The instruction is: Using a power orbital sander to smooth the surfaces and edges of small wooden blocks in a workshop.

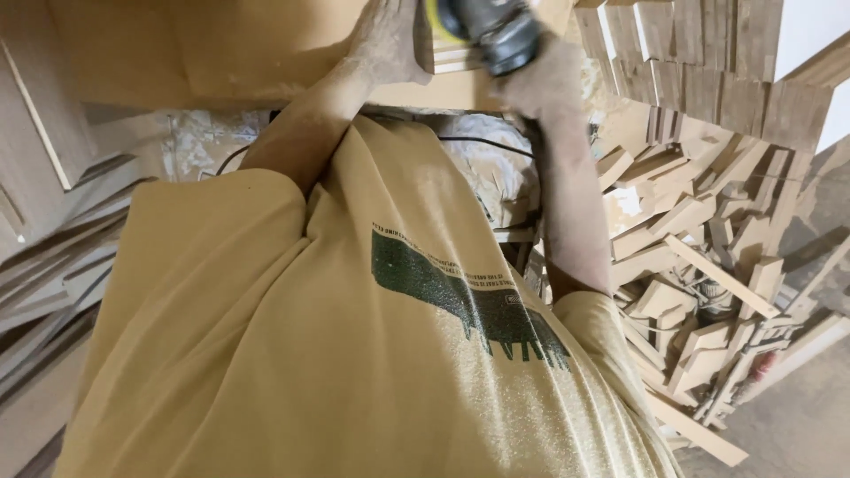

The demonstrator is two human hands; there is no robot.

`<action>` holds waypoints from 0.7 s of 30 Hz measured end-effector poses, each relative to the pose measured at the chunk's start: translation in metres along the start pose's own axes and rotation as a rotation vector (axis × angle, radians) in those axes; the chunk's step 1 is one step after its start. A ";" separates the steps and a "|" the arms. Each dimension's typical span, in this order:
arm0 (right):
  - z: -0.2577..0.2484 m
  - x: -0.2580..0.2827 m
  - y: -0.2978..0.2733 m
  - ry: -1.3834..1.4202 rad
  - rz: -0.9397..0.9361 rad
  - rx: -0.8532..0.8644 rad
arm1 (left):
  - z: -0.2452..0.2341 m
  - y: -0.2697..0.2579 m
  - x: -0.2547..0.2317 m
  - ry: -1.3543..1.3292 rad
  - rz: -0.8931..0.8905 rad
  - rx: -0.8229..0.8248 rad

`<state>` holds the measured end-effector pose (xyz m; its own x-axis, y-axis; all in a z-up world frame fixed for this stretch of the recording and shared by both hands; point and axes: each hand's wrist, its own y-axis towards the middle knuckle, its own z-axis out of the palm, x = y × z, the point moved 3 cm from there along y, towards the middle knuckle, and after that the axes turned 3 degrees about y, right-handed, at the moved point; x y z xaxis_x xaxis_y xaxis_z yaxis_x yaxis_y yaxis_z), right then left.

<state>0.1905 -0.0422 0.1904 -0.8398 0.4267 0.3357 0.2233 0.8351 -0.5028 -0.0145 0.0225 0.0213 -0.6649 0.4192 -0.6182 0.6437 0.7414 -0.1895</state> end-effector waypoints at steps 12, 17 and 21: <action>-0.004 0.030 0.004 0.066 0.122 0.049 | -0.002 0.000 0.000 -0.018 -0.043 0.102; -0.023 -0.029 0.017 0.085 0.098 0.005 | -0.009 -0.001 -0.003 0.009 -0.015 0.062; -0.023 -0.050 -0.018 0.140 0.159 -0.019 | -0.006 -0.002 -0.001 -0.091 -0.020 0.033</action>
<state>0.2395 -0.0703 0.2007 -0.7168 0.5965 0.3611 0.3579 0.7592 -0.5435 -0.0174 0.0232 0.0269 -0.6419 0.3539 -0.6803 0.6433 0.7313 -0.2266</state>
